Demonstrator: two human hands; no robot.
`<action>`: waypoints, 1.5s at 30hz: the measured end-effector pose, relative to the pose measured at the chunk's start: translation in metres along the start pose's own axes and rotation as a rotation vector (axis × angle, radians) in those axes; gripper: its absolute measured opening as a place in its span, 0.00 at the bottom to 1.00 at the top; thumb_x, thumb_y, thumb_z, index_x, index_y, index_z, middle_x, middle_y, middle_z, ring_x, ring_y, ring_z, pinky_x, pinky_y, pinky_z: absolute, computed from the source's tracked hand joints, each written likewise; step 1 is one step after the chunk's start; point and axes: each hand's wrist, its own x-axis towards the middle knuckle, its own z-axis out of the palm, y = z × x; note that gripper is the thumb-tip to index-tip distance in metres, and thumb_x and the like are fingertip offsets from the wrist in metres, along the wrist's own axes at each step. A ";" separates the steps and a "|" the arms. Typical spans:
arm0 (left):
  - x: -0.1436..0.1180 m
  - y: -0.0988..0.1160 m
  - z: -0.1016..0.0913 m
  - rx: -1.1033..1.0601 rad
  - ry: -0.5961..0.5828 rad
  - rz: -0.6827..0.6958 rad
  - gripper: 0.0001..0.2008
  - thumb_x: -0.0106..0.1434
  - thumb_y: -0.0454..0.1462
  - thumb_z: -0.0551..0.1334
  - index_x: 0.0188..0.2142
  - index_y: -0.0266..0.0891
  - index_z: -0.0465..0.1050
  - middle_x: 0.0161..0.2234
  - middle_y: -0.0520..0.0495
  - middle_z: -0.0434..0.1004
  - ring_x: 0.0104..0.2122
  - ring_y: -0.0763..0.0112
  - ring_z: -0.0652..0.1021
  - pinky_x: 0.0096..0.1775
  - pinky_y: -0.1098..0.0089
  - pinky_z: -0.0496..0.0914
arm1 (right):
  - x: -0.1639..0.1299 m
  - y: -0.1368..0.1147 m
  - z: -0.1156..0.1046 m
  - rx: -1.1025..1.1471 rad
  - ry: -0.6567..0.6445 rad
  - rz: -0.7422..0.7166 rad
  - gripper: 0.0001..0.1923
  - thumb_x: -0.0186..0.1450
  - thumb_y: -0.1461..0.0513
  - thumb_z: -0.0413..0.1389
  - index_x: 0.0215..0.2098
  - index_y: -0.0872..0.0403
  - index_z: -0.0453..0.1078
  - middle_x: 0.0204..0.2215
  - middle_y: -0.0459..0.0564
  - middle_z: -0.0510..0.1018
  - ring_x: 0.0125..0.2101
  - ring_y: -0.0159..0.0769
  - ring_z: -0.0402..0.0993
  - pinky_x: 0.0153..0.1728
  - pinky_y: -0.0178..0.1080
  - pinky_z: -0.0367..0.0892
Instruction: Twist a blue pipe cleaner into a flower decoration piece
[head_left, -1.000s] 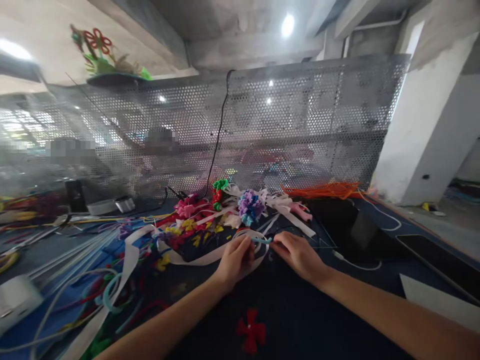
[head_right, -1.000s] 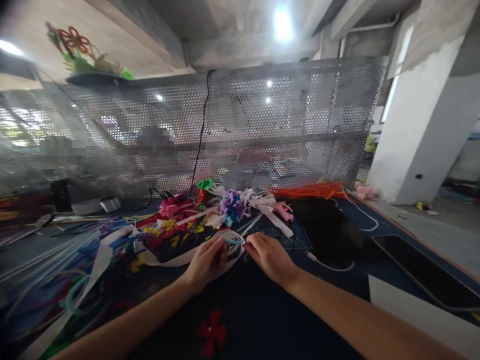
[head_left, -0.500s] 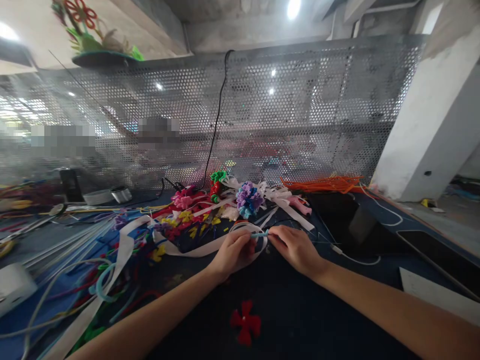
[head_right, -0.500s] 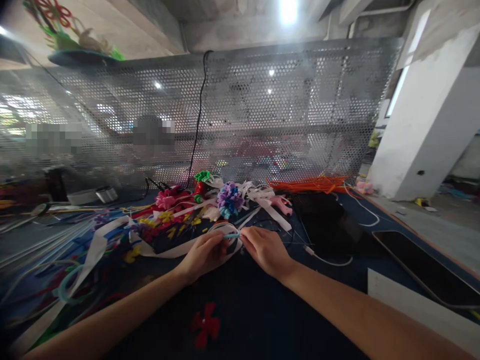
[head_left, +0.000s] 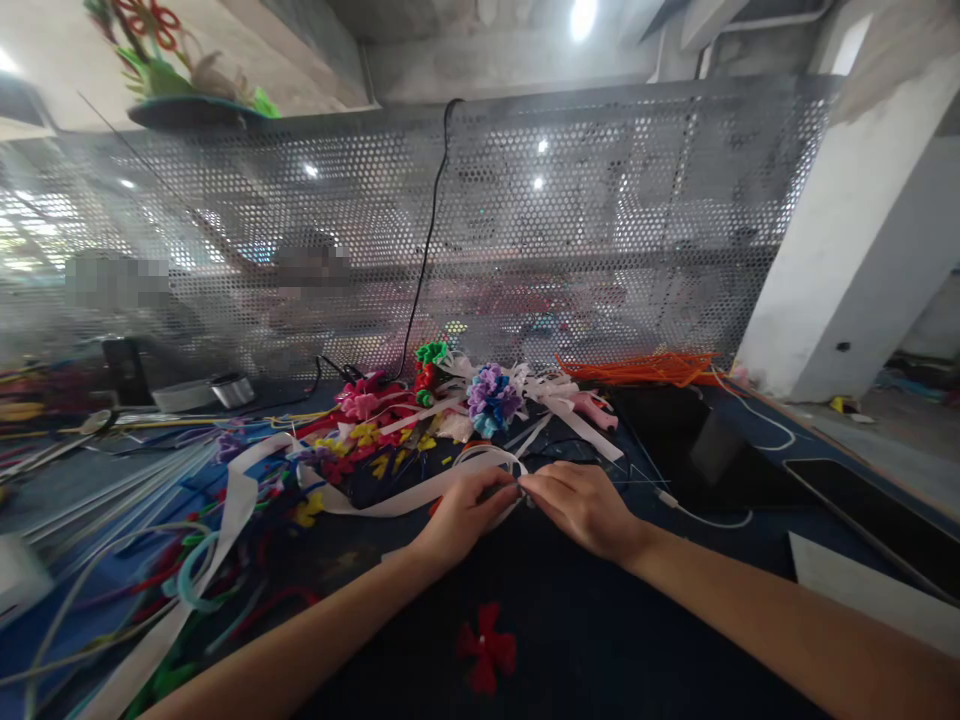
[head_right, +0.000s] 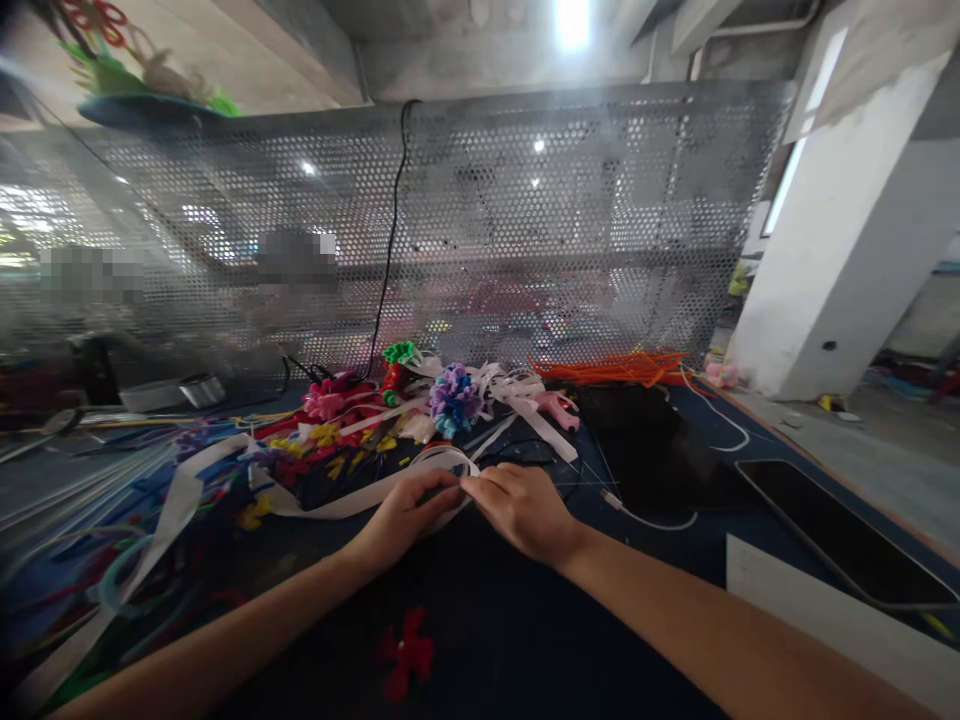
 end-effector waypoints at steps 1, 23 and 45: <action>0.000 0.001 0.000 0.047 0.012 0.027 0.12 0.59 0.43 0.58 0.30 0.37 0.72 0.25 0.51 0.70 0.26 0.72 0.68 0.29 0.76 0.59 | 0.000 0.000 0.000 0.001 0.002 -0.006 0.11 0.65 0.67 0.47 0.43 0.58 0.68 0.31 0.52 0.76 0.34 0.34 0.73 0.35 0.36 0.68; -0.009 0.007 0.004 0.287 -0.031 0.123 0.10 0.61 0.39 0.55 0.30 0.40 0.75 0.24 0.52 0.72 0.26 0.70 0.69 0.29 0.75 0.58 | 0.003 -0.002 0.002 0.104 -0.172 0.134 0.09 0.60 0.72 0.47 0.33 0.54 0.64 0.33 0.50 0.70 0.37 0.36 0.64 0.35 0.36 0.63; -0.005 0.008 0.005 0.325 0.091 0.155 0.06 0.61 0.38 0.57 0.33 0.40 0.71 0.29 0.50 0.74 0.31 0.67 0.72 0.33 0.73 0.60 | 0.001 0.000 -0.001 0.054 -0.156 0.102 0.11 0.67 0.64 0.43 0.32 0.56 0.66 0.29 0.49 0.69 0.33 0.34 0.63 0.33 0.35 0.61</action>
